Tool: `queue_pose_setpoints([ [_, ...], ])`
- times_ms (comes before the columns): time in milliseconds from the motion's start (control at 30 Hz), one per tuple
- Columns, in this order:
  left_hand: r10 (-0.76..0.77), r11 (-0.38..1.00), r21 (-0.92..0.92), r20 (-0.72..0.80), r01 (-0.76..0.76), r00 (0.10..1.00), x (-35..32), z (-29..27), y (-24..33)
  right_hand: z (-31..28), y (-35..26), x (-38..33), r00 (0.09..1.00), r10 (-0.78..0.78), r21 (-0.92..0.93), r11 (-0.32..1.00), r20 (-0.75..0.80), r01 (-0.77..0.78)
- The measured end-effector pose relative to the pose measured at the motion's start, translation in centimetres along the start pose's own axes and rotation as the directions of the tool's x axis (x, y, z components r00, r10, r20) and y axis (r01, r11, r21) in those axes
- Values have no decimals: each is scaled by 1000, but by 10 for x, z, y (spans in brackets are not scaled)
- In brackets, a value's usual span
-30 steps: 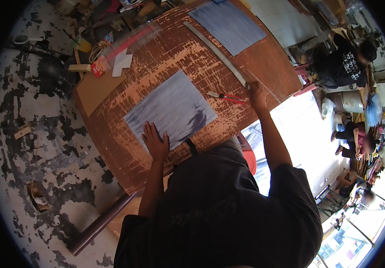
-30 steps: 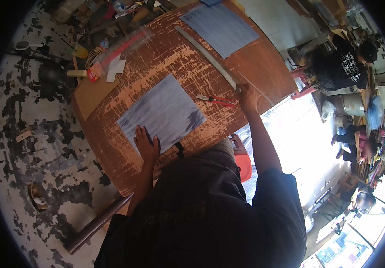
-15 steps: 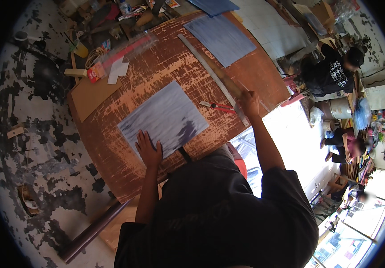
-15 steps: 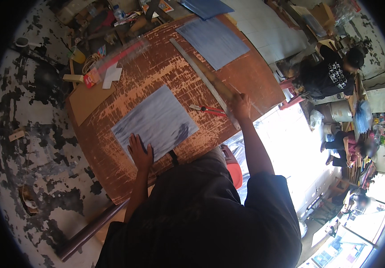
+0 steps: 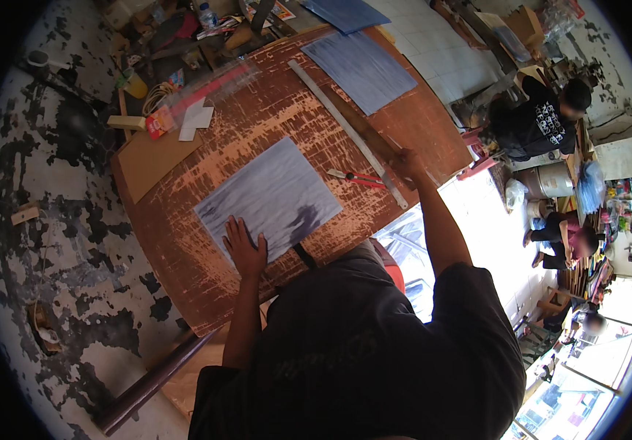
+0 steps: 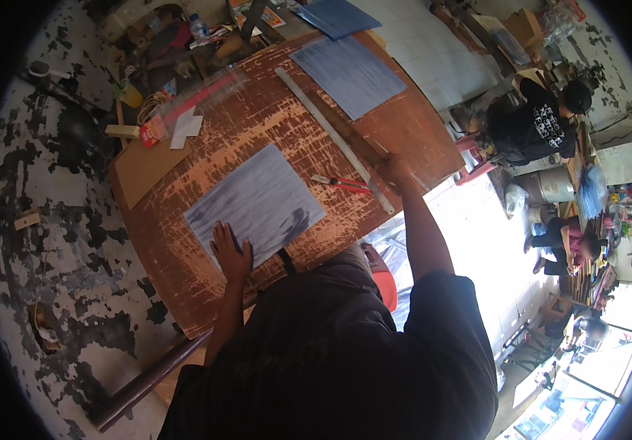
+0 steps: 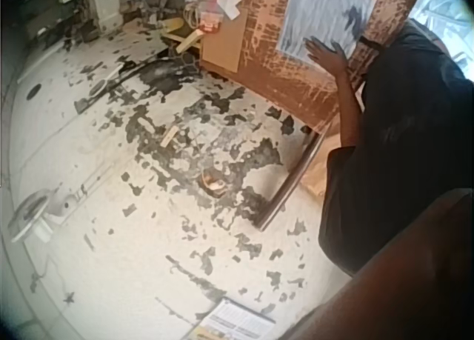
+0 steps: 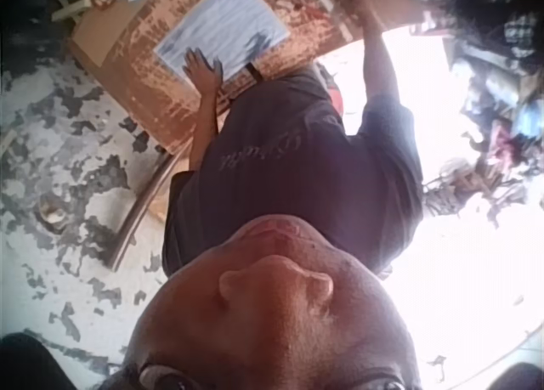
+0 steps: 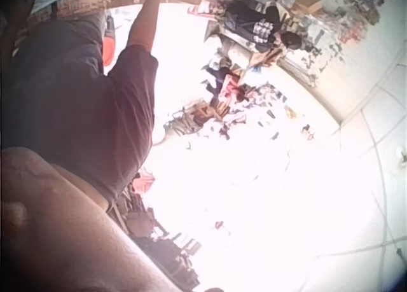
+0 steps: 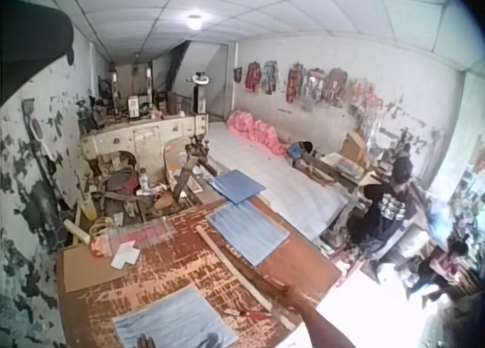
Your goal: The person cuts blue plastic sheets by using a ruler to guide scissors across the material on a wooden table.
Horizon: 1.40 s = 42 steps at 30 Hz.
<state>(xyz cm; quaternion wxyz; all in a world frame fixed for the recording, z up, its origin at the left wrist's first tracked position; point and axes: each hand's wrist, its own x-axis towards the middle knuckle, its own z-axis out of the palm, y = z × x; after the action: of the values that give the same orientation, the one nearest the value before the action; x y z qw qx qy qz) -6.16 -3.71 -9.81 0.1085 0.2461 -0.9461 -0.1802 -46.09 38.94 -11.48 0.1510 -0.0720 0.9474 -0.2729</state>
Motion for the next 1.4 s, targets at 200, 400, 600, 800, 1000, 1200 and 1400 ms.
queue_pose_setpoints([
  [200, -14, 1000, 12, 2, 14, 1000, -5, -4, -4, -43, -77, -49, 906, -105, -201, 979, -411, 22],
  [400, -9, 1000, 14, 3, 8, 1000, -2, -3, 2, -37, -113, -100, 899, -40, 48, 997, -437, 67],
  [600, -6, 999, 35, 6, 6, 1000, -3, -5, 1, 63, -160, -171, 991, -32, 313, 947, -133, 73],
  [800, 12, 999, 38, 6, -12, 1000, 0, -7, 0, 136, -186, -196, 997, -38, 348, 935, -70, 61],
  [1000, 28, 999, 40, -9, -27, 1000, -2, -3, -2, 140, -192, -204, 986, -165, 217, 962, -16, 165],
  [1200, 55, 997, 60, -55, -51, 997, 1, -1, 2, 137, -170, -219, 946, -321, -34, 947, -52, 319],
  [1400, 196, 971, -135, -35, -199, 980, 54, 6, 41, 121, -159, -238, 966, -257, -11, 966, -8, 257],
])
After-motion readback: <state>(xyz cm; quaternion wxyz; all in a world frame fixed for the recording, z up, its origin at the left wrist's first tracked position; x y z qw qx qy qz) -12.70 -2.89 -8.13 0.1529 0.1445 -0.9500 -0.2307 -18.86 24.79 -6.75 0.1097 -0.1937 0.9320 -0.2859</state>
